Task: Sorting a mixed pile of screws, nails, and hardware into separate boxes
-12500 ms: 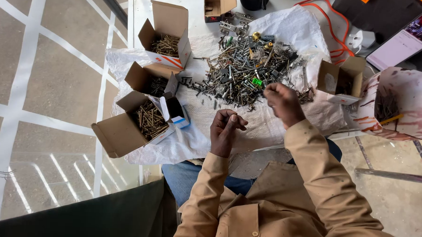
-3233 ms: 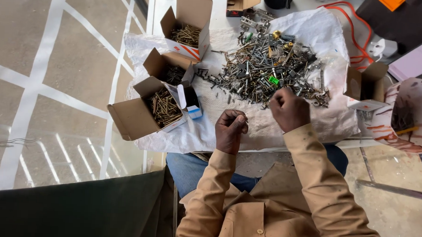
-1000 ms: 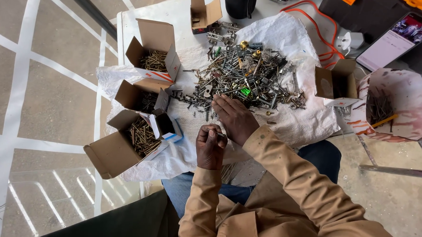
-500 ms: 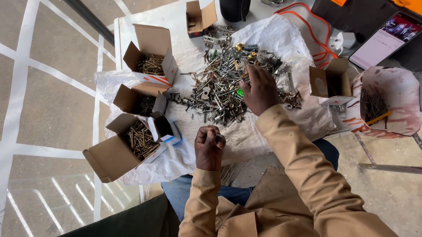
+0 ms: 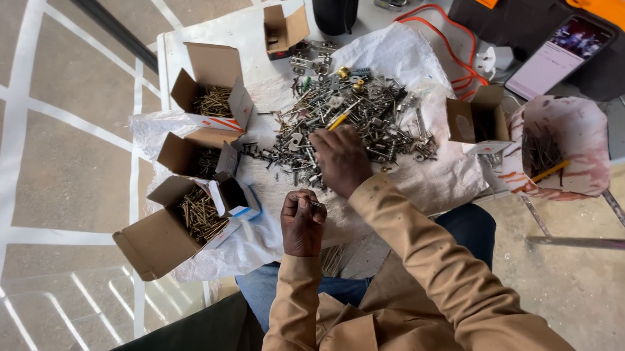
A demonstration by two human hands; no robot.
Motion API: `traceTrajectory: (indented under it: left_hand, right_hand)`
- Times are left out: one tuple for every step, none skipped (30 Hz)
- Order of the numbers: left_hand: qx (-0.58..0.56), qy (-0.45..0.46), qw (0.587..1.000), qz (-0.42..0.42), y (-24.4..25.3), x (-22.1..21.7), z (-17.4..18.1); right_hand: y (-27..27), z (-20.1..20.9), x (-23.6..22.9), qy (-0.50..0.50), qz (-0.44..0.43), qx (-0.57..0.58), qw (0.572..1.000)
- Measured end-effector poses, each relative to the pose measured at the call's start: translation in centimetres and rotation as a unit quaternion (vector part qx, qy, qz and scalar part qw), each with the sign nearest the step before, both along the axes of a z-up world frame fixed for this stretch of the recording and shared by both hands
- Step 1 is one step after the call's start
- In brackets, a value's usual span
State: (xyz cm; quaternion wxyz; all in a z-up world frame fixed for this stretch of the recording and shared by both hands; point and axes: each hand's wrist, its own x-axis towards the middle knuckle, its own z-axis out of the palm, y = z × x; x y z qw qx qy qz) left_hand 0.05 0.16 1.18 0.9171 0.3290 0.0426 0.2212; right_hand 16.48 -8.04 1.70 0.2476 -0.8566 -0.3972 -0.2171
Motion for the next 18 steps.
traceTrajectory:
  left_hand:
    - [-0.001,0.002,1.000,-0.005,0.0,0.0,0.0]
    - [-0.001,0.002,1.000,-0.003,0.0,0.0,-0.1]
    - [-0.002,0.002,1.000,-0.002,0.0,0.0,-0.1]
    - [-0.001,0.002,1.000,-0.005,0.0,0.0,-0.1]
    - [-0.002,0.004,1.000,-0.006,0.0,0.0,-0.1]
    - [-0.003,0.005,1.000,-0.007,0.0,0.1,0.0]
    - [-0.002,0.004,1.000,-0.010,0.1,0.1,-0.1]
    - [-0.001,0.007,1.000,-0.008,0.0,0.1,-0.2]
    - [0.000,0.009,1.000,-0.005,0.0,0.0,-0.3]
    - [0.000,0.010,1.000,-0.005,0.0,0.0,-0.5]
    - [-0.001,0.010,1.000,-0.005,0.1,0.1,-0.8]
    - [-0.001,0.011,1.000,-0.006,0.2,0.1,-1.0]
    - [-0.001,0.012,1.000,-0.007,0.1,-0.1,-0.8]
    - [-0.001,0.015,1.000,-0.007,0.0,-0.1,-0.5]
    - [-0.001,0.017,1.000,-0.006,0.0,-0.1,-0.3]
    - [-0.001,0.016,1.000,-0.007,-0.1,0.0,-0.4]
    - [-0.001,0.029,1.000,-0.001,-0.1,0.0,-0.4]
    - [-0.001,0.044,0.999,0.007,-0.1,-0.2,-0.5]
  right_hand:
    - [0.0,0.6,-0.7,0.002,-0.005,-0.001,1.000]
    - [0.1,1.2,-1.3,-0.009,-0.006,-0.001,1.000]
    - [0.2,1.9,-1.8,-0.019,-0.006,-0.002,1.000]
    - [0.4,1.9,-2.2,-0.019,-0.009,-0.002,1.000]
    - [0.5,1.9,-2.5,-0.028,0.001,0.010,1.000]
    - [0.7,2.0,-2.8,-0.038,0.011,0.022,0.999]
    - [0.7,2.1,-3.1,-0.039,0.007,0.022,0.999]
    - [0.8,2.2,-3.5,-0.026,0.009,0.018,0.999]
    - [0.8,2.3,-4.0,-0.013,0.012,0.014,1.000]
    - [0.7,2.5,-4.1,-0.012,0.011,0.014,1.000]
    - [0.6,2.7,-4.2,-0.017,0.009,0.011,1.000]
    - [0.6,2.9,-4.3,-0.022,0.007,0.010,1.000]
    - [0.5,3.2,-4.6,-0.021,0.006,0.010,1.000]
    - [0.5,3.6,-4.8,-0.027,-0.001,0.008,1.000]
    - [0.5,3.9,-5.0,-0.033,-0.009,0.006,0.999]
    - [0.5,3.7,-5.0,-0.034,-0.009,0.006,0.999]
    - [0.6,3.5,-4.9,-0.037,-0.014,-0.001,0.999]
    - [0.7,3.2,-5.1,-0.038,-0.017,-0.008,0.999]
